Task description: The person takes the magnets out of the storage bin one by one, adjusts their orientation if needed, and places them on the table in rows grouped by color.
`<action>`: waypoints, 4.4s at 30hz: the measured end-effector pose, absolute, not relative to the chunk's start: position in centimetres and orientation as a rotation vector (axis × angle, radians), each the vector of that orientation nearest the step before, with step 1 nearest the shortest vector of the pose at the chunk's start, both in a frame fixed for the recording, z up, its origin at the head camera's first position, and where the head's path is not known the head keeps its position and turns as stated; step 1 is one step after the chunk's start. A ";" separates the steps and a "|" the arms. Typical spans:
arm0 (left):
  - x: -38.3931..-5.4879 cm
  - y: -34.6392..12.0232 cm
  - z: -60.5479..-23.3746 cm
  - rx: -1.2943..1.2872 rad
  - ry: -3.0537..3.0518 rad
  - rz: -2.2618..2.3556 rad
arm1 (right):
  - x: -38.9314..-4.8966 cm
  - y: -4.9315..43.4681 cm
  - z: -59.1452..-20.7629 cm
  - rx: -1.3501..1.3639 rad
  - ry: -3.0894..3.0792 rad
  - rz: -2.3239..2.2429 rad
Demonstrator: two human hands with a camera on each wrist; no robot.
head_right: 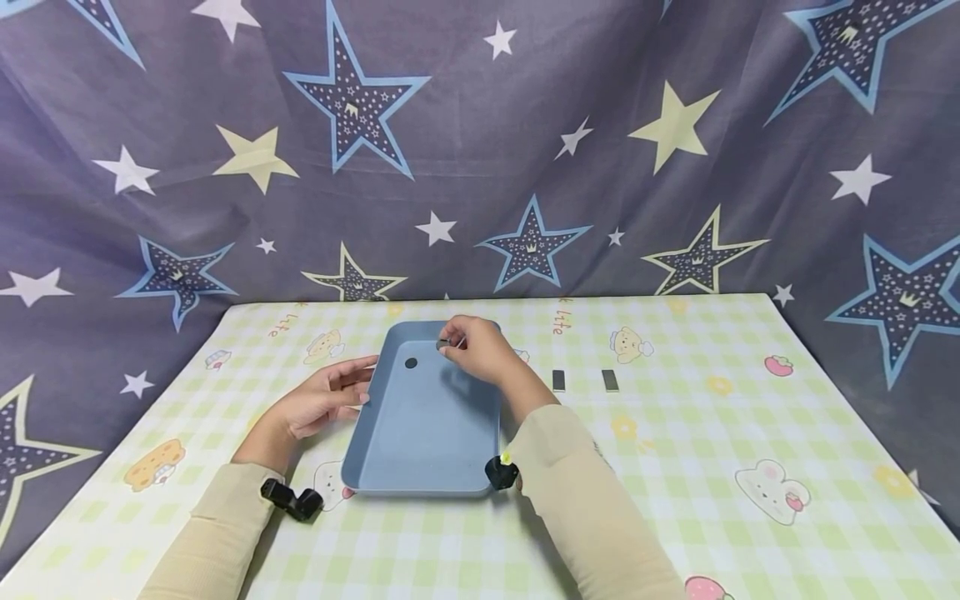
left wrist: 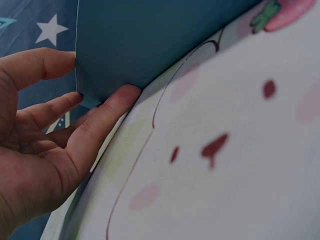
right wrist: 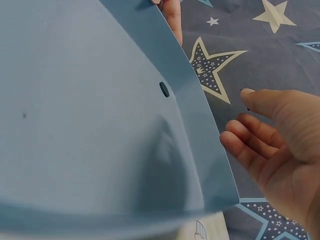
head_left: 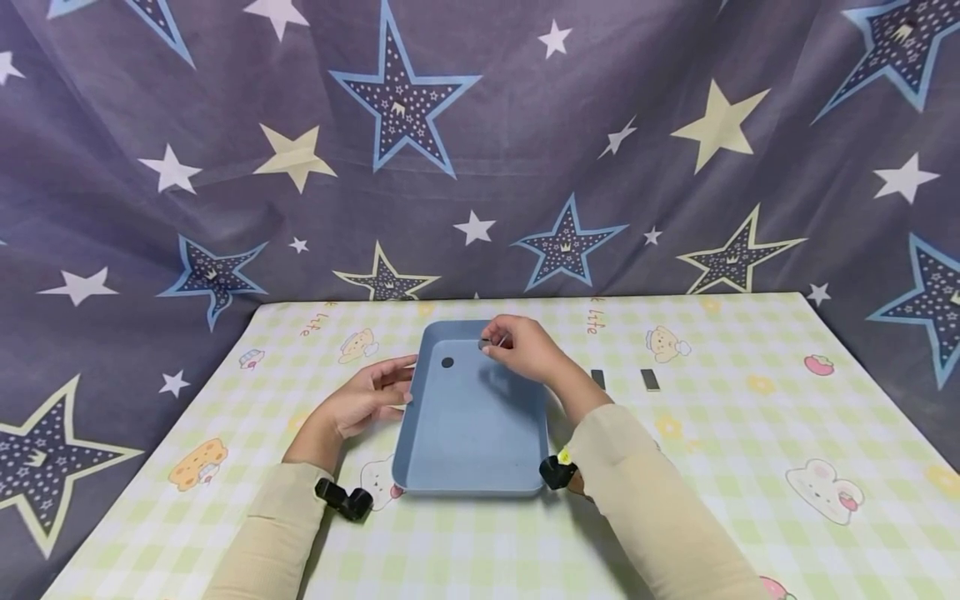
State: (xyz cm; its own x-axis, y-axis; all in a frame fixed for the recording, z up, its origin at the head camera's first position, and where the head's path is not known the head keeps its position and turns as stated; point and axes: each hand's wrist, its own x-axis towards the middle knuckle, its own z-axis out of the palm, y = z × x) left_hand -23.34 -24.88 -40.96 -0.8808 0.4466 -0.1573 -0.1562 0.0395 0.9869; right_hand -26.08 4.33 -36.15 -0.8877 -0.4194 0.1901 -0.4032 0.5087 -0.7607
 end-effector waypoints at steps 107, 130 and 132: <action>-23.3 -25.0 -41.2 0.308 1.911 1.892 | -18.1 18.8 -38.6 -1.003 3.006 -1.480; -23.4 -25.2 -41.2 0.303 1.909 1.895 | -17.9 21.0 -39.1 -0.860 3.015 -1.357; -23.5 -25.2 -41.2 0.304 1.910 1.894 | -17.9 21.3 -39.1 -0.841 3.008 -1.332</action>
State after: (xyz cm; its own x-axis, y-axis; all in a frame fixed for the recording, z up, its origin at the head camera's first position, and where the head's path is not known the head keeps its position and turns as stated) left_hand -23.45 -25.18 -41.25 -0.8828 0.4459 -0.1474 -0.1437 0.0423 0.9887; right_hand -17.90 21.32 -39.10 -0.8472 -0.3330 0.4139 -0.5303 0.5766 -0.6215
